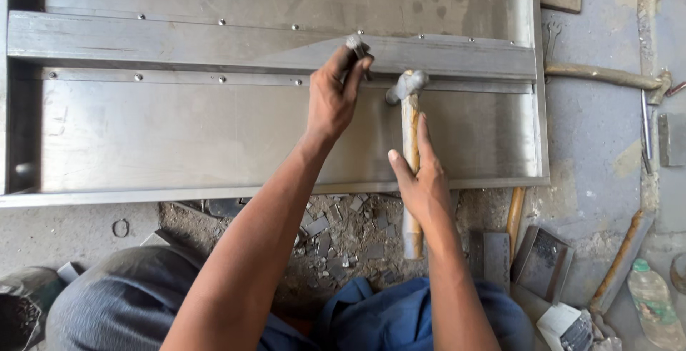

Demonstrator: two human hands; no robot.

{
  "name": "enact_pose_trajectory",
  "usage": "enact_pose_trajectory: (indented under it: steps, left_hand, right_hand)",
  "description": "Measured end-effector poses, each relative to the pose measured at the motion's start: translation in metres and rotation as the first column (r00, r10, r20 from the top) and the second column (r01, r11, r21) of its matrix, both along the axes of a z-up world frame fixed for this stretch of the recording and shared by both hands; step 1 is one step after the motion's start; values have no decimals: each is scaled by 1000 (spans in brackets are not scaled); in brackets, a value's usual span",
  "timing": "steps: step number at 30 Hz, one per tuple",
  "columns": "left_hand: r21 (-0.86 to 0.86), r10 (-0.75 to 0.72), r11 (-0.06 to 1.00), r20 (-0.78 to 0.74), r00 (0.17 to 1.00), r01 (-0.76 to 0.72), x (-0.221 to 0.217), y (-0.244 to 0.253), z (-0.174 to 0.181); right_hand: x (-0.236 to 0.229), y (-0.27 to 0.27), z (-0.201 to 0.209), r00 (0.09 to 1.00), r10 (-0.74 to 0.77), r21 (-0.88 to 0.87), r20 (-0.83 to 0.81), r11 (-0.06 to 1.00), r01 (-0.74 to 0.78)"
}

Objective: The person uses a hammer and a metal punch to drive fasteners into a large rectangular metal sheet. They work systematically along the edges and center of the sheet, occasionally flipping it over to access the other side. The person is sitting on the floor in a workshop environment.

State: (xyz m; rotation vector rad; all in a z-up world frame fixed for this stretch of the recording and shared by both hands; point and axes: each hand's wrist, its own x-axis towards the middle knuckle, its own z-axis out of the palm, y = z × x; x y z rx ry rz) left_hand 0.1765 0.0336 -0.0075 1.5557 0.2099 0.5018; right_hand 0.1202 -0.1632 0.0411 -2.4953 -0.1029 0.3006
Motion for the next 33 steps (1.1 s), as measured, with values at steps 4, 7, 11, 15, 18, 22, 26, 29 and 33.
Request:
enact_pose_trajectory:
  steps: [4, 7, 11, 15, 18, 22, 26, 29, 33]
  left_hand:
    - [181, -12, 983, 155, 988, -16, 4, -1, -14]
    - [312, -13, 948, 227, 974, -60, 9, -2, -29]
    - [367, -27, 928, 253, 967, -70, 9, -4, -40]
    - [395, -43, 917, 242, 969, -58, 12, -5, -39]
    - [397, -46, 916, 234, 971, -52, 13, -5, -38]
    - [459, -49, 886, 232, 971, -65, 12, -8, -39]
    - [508, -62, 860, 215, 975, -58, 14, -9, -44]
    - [508, -67, 860, 204, 977, -47, 13, -6, -42]
    - [479, -77, 878, 171, 982, -15, 11, -7, -36]
  right_hand:
    - [-2, -1, -5, 996, -75, 23, -51, 997, 76]
    - [-4, 2, -3, 955, -190, 173, -229, 957, 232]
    - [-11, 7, 9, 948, -172, 432, -268, 858, 278]
    - [-20, 7, 50, 984, -125, 367, -126, 916, 163]
    - [-26, 4, 91, 991, 25, 399, 130, 914, -76]
    - [-28, 6, 123, 937, 96, 390, 335, 891, -231]
    - [-10, 21, 102, 964, 140, 310, 225, 928, -207]
    - [-4, 28, 95, 999, 54, 288, -7, 956, -50]
    - [-6, 3, 129, 974, 115, 430, 196, 882, -191]
